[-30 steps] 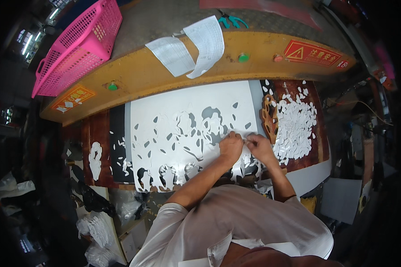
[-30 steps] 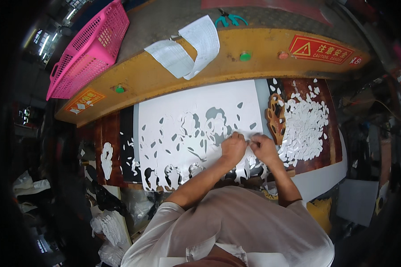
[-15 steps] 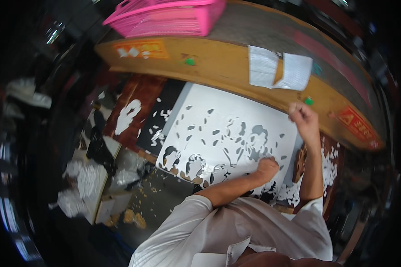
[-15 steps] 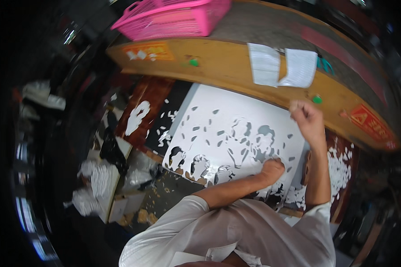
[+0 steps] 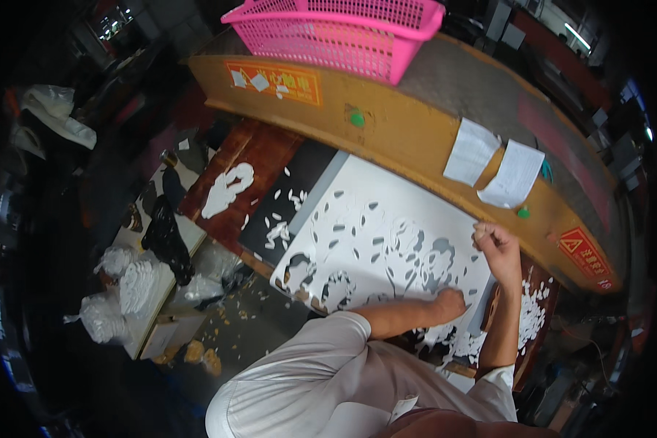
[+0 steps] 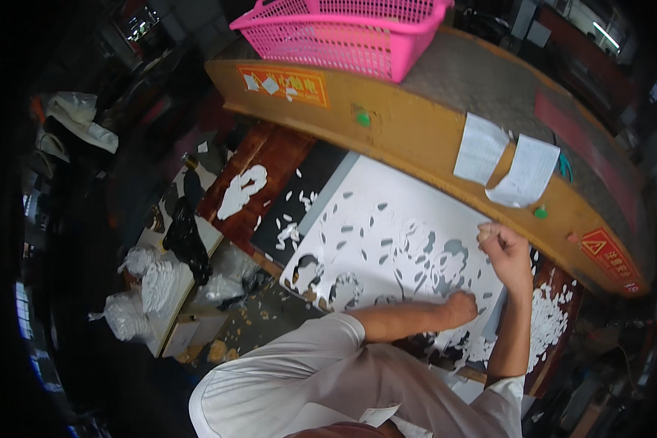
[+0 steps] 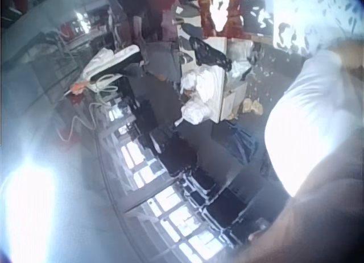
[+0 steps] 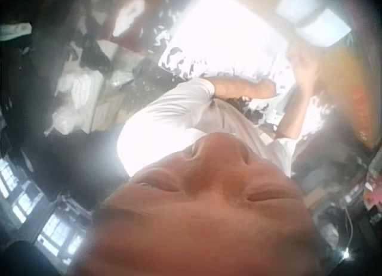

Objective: The person cuts white paper into irregular shapes using a wooden hand tool on a workbench. They repeatedly press the tool into the paper, remove cut pieces, and clear the workspace. The person also briefly writes on a notepad with a red pen before resuming cutting.

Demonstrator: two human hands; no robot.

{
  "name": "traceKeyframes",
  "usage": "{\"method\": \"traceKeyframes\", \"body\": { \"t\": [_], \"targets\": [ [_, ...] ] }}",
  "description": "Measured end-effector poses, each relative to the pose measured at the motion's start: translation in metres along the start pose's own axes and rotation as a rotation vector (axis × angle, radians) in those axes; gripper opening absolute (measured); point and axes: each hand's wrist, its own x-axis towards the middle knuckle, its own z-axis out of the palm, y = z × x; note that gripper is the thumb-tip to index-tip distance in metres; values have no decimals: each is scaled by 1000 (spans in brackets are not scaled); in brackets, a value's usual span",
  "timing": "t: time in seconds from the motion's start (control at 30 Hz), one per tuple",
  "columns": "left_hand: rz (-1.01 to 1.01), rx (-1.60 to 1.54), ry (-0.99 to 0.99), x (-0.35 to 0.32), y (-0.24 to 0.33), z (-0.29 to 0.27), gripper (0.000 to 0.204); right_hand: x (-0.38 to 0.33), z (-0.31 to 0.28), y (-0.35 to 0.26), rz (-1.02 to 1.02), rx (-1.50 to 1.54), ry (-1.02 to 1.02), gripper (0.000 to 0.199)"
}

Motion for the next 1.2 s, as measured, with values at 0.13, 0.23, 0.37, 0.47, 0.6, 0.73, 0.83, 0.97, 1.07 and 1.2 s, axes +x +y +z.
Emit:
{"method": "traceKeyframes", "body": {
  "t": [0.13, 0.23, 0.37, 0.47, 0.6, 0.73, 0.83, 0.97, 1.07, 1.2],
  "targets": [
    [-131, -265, 32, -5, -15, -18, 24, 7, 22, -17, -48, -69, 14, 16],
    [-83, -309, 41, -5, -26, -19, 36, 7, 41, -28, -95, -286, 39, 16],
    [-82, -382, 55, 7, -32, 3, 22, -14, 60, -21, 51, -308, 137, 21],
    [-63, -590, 440, 15, -26, 21, 11, -41, 69, 2, 232, -159, 240, 21],
    [-230, -1045, 614, 8, -13, 31, 12, -77, 82, 35, 354, -105, 321, 20],
    [-173, -1105, 427, -10, -13, 30, 5, -102, 87, 51, 365, 81, 324, 22],
    [-62, -1415, 550, -11, -20, 27, 10, -114, 83, 65, 325, 35, 338, 21],
    [-88, -1330, 86, 3, -24, 22, 22, -127, 69, 100, 336, -31, 440, 20],
    [-189, -1068, -96, 7, -27, 15, 25, -132, 58, 134, 295, 307, 682, 21],
    [-190, -603, 80, 10, -29, 7, 17, -134, 43, 173, 253, 343, 779, 20]
  ]
}}
